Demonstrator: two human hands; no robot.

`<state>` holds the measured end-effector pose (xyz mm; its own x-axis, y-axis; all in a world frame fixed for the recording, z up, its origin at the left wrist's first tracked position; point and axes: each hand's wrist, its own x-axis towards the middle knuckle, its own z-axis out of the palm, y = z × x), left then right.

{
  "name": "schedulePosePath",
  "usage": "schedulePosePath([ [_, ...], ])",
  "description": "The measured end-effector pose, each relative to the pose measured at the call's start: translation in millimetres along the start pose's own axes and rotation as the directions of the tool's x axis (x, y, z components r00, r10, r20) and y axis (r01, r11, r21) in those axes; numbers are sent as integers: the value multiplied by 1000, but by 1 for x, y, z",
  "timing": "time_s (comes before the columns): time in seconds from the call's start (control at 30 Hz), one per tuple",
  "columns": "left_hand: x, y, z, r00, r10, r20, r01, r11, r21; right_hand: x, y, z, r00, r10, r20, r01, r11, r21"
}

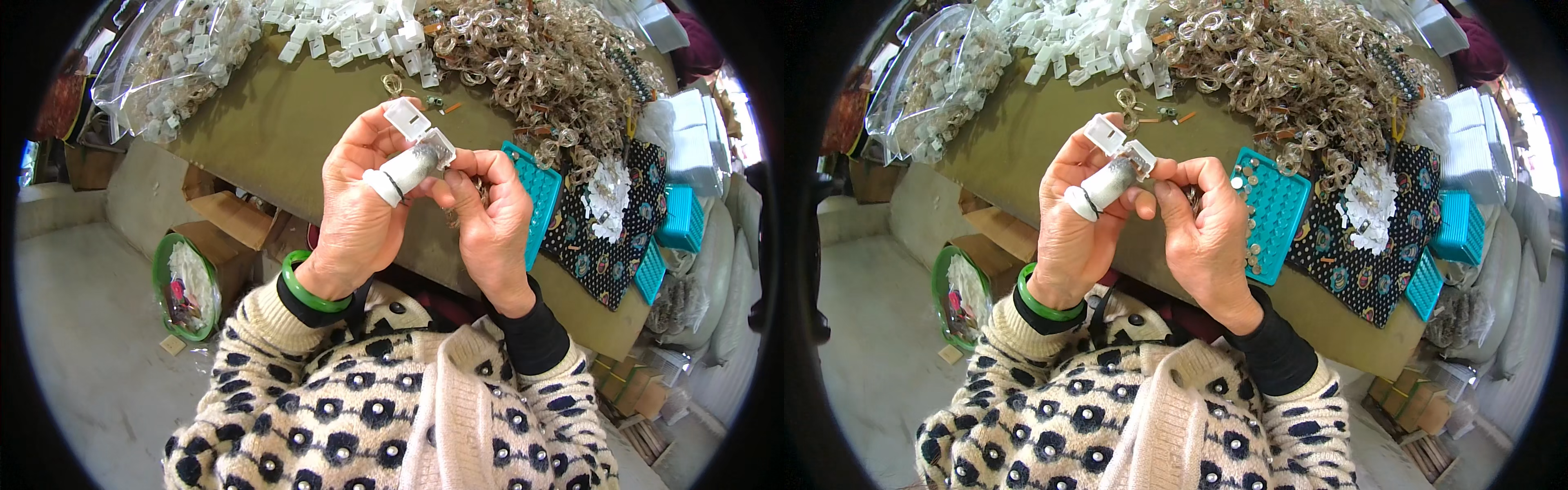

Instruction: The person repeatedly picks small metallic components from a blue tray and inserts them into white plastic housings held in the left hand. The person places the assembled units on the table and continues the cycle with additional components and housings.

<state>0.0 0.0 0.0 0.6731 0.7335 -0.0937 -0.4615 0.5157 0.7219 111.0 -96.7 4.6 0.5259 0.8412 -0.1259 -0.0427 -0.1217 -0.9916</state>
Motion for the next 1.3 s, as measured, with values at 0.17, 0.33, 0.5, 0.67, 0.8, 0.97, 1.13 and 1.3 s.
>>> schedulePosePath([
  [0.17, 8, -4, 8, 996, 83, 21, -81, 991, -103, 8, 1, -2, 963, -260, -67, 267, 953, 143],
  [0.33, -5, -13, 12, 986, 165, -16, -164, 985, 59, -1, -6, -6, 982, -190, -13, 188, 951, 247],
  [0.5, -10, -20, 8, 919, 336, 209, -393, 836, 383, -1, -2, -1, 976, -200, -82, 208, 972, 109],
  [0.67, -10, -15, 2, 915, 370, 161, -404, 831, 383, -9, -5, -27, 974, -219, -49, 216, 974, -62],
  [0.8, 2, 11, -16, 814, 538, 217, -580, 764, 282, -3, -7, -73, 868, -490, -84, 345, 715, -609],
  [0.97, -1, 0, -13, 987, 152, 42, -158, 959, 236, -8, 18, -81, 813, -568, 127, 372, 339, -864],
  [1.13, -6, -21, -8, 990, -136, -37, 141, 960, 243, -7, 25, -82, 865, -476, 158, 337, 320, -885],
  [1.3, -9, -23, -3, 982, -189, -26, 190, 947, 258, -3, 21, -87, 877, -439, 196, 378, 379, -845],
])
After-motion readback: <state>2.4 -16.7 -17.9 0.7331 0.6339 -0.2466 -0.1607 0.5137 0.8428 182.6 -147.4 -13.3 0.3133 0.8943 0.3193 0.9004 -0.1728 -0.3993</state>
